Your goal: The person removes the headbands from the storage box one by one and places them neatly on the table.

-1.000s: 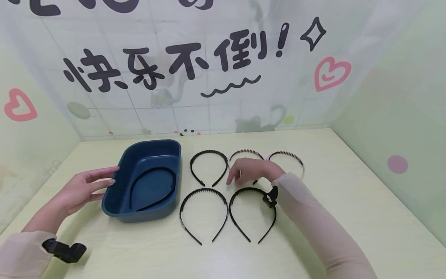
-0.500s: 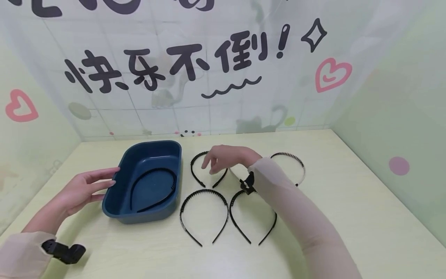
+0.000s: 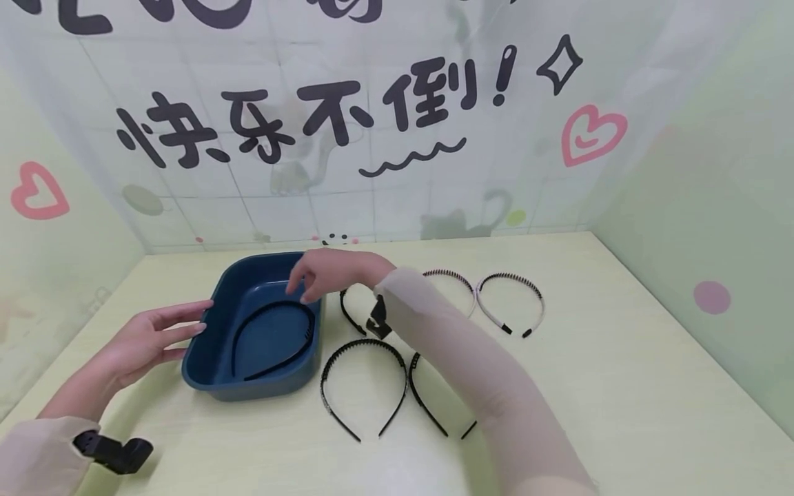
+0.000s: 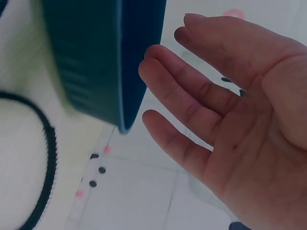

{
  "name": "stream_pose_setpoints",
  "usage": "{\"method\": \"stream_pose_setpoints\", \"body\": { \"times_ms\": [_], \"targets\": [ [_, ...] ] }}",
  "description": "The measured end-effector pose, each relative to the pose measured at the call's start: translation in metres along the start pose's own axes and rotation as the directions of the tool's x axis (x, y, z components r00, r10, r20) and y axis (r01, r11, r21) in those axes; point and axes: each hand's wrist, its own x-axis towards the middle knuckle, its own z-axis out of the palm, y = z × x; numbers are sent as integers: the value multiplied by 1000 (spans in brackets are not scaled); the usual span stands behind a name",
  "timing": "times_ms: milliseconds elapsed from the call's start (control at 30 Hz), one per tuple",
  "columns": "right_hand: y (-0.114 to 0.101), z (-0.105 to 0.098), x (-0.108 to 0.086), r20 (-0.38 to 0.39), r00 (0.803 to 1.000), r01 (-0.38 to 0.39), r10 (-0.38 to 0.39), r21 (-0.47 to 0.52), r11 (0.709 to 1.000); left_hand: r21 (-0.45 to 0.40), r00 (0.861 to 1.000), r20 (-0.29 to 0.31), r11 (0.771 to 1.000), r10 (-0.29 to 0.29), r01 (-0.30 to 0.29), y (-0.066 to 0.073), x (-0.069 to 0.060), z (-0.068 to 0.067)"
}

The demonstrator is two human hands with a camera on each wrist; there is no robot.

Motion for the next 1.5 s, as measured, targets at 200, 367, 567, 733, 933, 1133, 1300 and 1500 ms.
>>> {"method": "stream_pose_setpoints", "body": {
  "times_ms": [200,367,567,733,933,1133,1300,1500],
  "targets": [
    [-16,-6,29,20,999,33,-33,-13,999,7,1000,-7,1000,-8,9,1,-2,-2],
    [-27,-10,52,27,1000,5,-4,-47,999,5,1000,-6,1000,-11,11,0,-4,-4],
    [-31,-6,78,36,999,-10,10,-10,1000,13,1000,-9,1000,-20,20,-2,-7,-5],
    [-30,1,93,38,999,-17,16,32,999,10,1000,-5,1000,-18,18,-2,-8,-5],
    [-23,9,107,31,998,-60,58,81,995,14,1000,-8,1000,-14,14,0,-7,-6],
    [-14,16,117,10,990,-141,140,107,984,29,1000,-14,1000,-13,13,3,-6,-6],
    [-5,19,123,-4,982,-185,186,107,977,33,1000,-8,999,-6,6,5,-4,-4],
    [6,25,130,-18,970,-239,242,85,967,13,1000,8,1000,-1,1,5,-1,-1]
  ]
}}
